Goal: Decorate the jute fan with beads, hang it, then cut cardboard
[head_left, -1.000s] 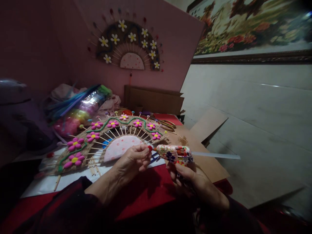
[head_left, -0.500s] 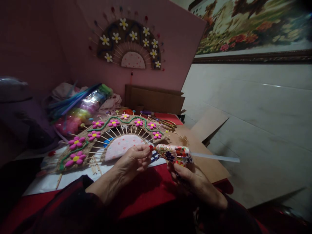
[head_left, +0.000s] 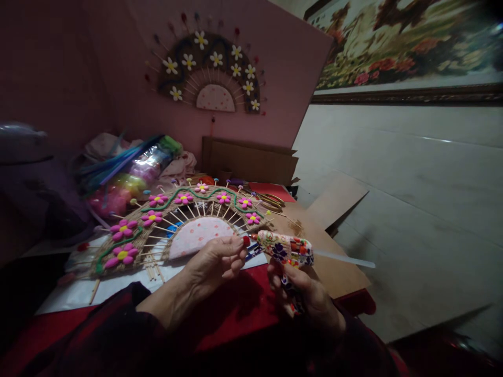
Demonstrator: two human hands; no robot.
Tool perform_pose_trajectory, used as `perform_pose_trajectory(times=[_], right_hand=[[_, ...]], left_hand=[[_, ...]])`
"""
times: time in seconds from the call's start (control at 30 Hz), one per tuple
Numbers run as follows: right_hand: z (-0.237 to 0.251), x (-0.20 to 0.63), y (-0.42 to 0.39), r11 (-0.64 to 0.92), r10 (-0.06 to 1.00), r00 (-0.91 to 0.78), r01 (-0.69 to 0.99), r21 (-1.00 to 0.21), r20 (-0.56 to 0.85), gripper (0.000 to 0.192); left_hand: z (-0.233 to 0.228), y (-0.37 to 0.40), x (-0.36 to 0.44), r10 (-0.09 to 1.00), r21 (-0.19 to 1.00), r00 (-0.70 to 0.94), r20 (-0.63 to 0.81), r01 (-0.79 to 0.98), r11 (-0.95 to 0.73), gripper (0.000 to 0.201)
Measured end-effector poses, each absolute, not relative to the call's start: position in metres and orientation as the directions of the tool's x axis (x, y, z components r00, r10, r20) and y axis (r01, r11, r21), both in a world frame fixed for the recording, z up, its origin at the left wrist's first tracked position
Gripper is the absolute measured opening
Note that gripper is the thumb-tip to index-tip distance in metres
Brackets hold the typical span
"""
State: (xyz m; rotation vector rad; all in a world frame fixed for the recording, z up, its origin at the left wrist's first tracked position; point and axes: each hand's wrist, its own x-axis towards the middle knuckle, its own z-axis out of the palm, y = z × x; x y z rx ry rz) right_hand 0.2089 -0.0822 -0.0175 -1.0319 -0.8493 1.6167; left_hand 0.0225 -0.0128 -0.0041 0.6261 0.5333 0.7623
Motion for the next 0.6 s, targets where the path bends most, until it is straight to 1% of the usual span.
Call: perform_pose_trajectory(times=[0.17, 0.4, 0.53, 0.6], right_hand=[[-0.024, 0.203, -0.081, -0.236, 0.972, -0.08, -0.393, -0.889, -0.222, 0.044], [-0.033, 0.201, -0.081, -0.241, 0.97, -0.093, -0.468, -0.85, -0.223, 0.039], [-0.039, 0.2, -0.079, -0.24, 0.97, -0.093, -0.46, -0.855, -0.223, 0.041], [-0.042, 0.201, -0.078, -0.222, 0.975, -0.101, -0.437, -0.871, -0.198, 0.041]], left_hand=[[-0.003, -0.015, 0.023, 0.763, 0.689, 0.607, -0.222, -0.456, 0.564, 0.019], [-0.005, -0.015, 0.023, 0.769, 0.702, 0.604, -0.209, -0.454, 0.548, 0.024], [-0.006, -0.014, 0.023, 0.773, 0.714, 0.603, -0.197, -0.452, 0.534, 0.026], [-0.006, -0.014, 0.023, 0.775, 0.723, 0.601, -0.196, -0.445, 0.529, 0.027]])
